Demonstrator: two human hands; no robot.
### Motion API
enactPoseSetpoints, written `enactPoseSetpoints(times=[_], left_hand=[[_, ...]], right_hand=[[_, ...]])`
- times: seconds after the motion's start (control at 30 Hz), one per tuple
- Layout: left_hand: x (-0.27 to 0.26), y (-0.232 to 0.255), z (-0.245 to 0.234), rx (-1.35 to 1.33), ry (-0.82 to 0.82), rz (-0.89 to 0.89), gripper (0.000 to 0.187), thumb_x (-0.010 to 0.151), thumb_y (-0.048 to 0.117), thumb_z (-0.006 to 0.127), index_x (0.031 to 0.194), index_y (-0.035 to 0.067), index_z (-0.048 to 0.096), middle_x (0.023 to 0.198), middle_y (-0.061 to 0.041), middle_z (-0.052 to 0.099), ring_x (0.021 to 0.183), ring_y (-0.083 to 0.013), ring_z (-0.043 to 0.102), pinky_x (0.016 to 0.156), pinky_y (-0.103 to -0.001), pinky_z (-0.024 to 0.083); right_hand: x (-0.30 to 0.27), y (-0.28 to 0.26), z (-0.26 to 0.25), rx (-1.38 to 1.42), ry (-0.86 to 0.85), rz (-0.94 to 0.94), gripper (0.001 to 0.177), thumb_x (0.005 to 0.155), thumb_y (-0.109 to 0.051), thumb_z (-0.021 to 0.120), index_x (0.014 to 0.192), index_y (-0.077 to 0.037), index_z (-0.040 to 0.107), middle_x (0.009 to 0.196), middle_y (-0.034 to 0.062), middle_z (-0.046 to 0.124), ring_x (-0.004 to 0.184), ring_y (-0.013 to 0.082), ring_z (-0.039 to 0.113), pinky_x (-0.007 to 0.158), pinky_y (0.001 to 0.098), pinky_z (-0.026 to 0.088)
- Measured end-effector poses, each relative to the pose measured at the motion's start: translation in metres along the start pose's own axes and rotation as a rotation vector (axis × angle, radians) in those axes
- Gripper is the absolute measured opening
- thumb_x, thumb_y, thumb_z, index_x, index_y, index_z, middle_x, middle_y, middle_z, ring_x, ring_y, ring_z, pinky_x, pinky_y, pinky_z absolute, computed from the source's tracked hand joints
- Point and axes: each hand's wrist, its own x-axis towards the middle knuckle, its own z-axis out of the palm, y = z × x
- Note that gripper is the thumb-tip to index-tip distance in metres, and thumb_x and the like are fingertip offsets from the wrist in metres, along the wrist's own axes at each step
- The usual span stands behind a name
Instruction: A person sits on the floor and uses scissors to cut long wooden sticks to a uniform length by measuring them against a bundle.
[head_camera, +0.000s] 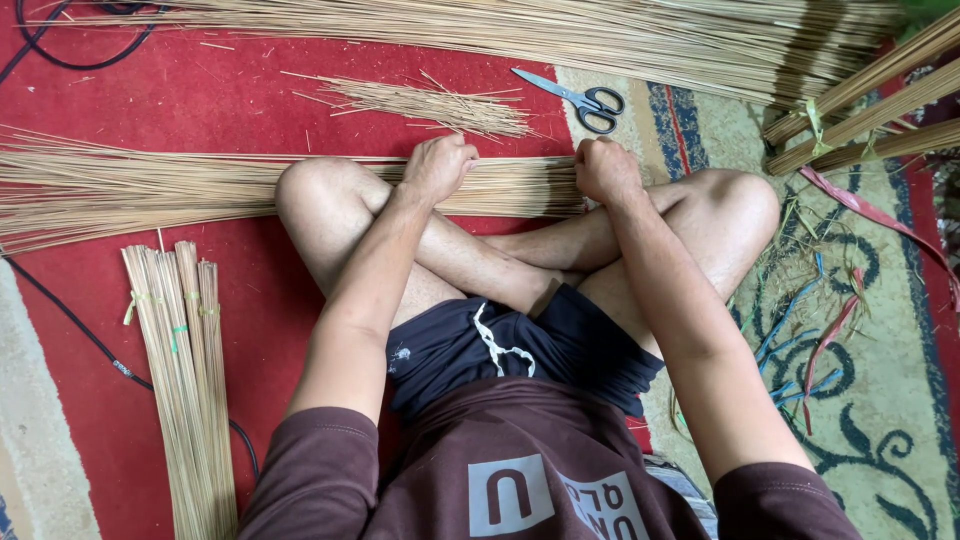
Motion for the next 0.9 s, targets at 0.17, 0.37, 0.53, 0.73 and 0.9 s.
enactPoseSetpoints(times=[0.17,0.37,0.53,0.73,0.9], left_hand=[[0.001,-0.004,0.006,0.022,-0.017,-0.018,0.005,0.094,0.032,0.069,0.094,0.028,0.072,0.087,-0.003,0.063,0.088,-0.0278,0.068,0.080,-0.042,0.056],[0.000,-0.006,0.008,0.039,-0.038,-0.028,0.005,0.094,0.034,0.069,0.094,0.030,0.072,0.090,-0.002,0.063,0.091,-0.0264,0.067,0.082,-0.040,0.056],[0.001,-0.010,0.017,0.054,-0.073,-0.034,0.006,0.093,0.036,0.070,0.093,0.030,0.072,0.090,-0.001,0.064,0.092,-0.0256,0.067,0.082,-0.039,0.056],[0.001,-0.009,0.017,0.093,-0.101,-0.029,0.007,0.094,0.037,0.068,0.094,0.030,0.071,0.091,-0.002,0.063,0.093,-0.0252,0.067,0.083,-0.039,0.057],[0.004,-0.015,0.026,0.166,-0.122,-0.028,0.009,0.093,0.038,0.069,0.096,0.030,0.070,0.092,0.000,0.063,0.094,-0.0240,0.067,0.084,-0.039,0.057]], right_hand=[[0.002,0.000,0.000,-0.021,-0.028,0.000,0.017,0.093,-0.026,0.070,0.106,-0.018,0.077,0.107,0.0126,0.068,0.109,0.0390,0.069,0.096,0.0561,0.051],[0.002,-0.003,-0.001,-0.055,-0.037,-0.006,0.017,0.095,-0.022,0.070,0.109,-0.018,0.079,0.109,0.0134,0.068,0.110,0.0393,0.068,0.096,0.0559,0.051],[0.005,-0.005,0.003,-0.085,-0.051,-0.005,0.016,0.094,-0.020,0.070,0.106,-0.018,0.080,0.108,0.0134,0.068,0.110,0.0378,0.068,0.097,0.0555,0.050],[0.004,-0.005,0.003,-0.099,-0.092,-0.013,0.017,0.095,-0.022,0.066,0.105,-0.019,0.080,0.110,0.0130,0.068,0.109,0.0377,0.069,0.097,0.0547,0.051],[0.002,-0.010,0.001,-0.125,-0.058,-0.040,0.025,0.095,-0.013,0.061,0.114,-0.010,0.078,0.107,0.0161,0.068,0.107,0.0380,0.070,0.094,0.0551,0.053]])
